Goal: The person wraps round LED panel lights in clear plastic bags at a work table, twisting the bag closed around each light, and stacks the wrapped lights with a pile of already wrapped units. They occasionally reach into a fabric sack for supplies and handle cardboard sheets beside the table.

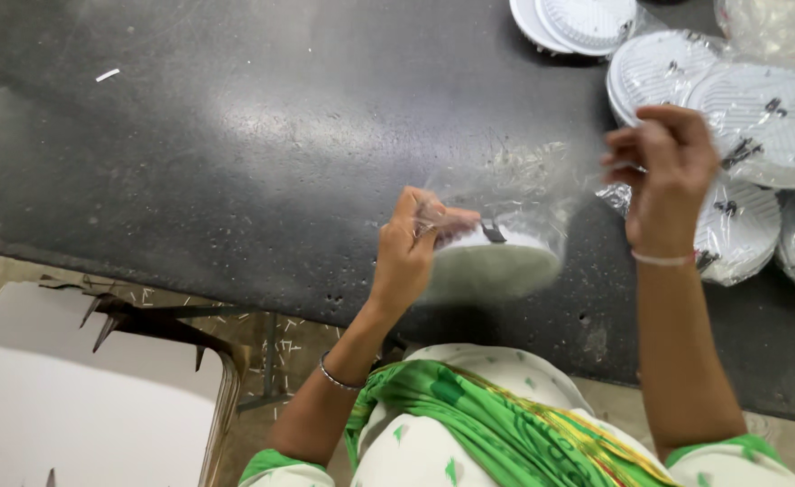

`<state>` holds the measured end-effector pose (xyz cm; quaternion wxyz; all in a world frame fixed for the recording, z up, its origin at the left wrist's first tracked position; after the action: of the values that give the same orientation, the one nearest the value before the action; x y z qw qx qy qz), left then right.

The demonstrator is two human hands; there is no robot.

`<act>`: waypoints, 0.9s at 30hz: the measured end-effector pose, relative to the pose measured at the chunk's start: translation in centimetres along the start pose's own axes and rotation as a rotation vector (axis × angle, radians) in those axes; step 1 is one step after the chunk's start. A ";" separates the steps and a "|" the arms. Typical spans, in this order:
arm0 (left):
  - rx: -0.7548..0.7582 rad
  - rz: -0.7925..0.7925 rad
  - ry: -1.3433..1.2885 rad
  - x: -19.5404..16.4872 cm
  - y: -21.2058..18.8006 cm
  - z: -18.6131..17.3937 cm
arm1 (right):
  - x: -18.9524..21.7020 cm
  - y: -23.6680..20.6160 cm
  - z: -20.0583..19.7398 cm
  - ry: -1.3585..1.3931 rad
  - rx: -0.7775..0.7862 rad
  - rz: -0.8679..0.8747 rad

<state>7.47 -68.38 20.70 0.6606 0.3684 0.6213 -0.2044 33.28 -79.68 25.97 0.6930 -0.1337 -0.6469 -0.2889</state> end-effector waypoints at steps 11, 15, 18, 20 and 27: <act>0.029 -0.129 -0.038 -0.8 -0.9 0.5 | -7.8 -2.2 3.4 -0.100 0.998 0.565; -0.042 0.087 0.460 -4.1 -0.2 -0.1 | -6.7 -1.7 4.5 -0.218 1.045 0.524; -0.051 0.190 0.612 -5.9 0.2 0.4 | -6.4 -1.8 5.3 -0.295 1.035 0.476; -0.033 0.037 0.453 -5.5 0.5 0.8 | -6.3 -1.9 5.6 -0.382 1.031 0.376; 0.012 0.022 0.359 -4.7 0.5 2.8 | -8.6 -2.5 4.9 -0.550 0.865 0.297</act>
<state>9.01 -71.04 25.25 0.5391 0.4097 0.7241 -0.1315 27.86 -76.93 17.71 0.5232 0.0033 -0.8386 0.1513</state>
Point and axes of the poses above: each hand's wrist, its own y-axis towards the middle knuckle, its own z-axis out of the palm, x = y × z, the point moved 4 cm from there along y, towards the middle knuckle, and after that the axes turned 9 degrees about x, right-handed, at the moved point
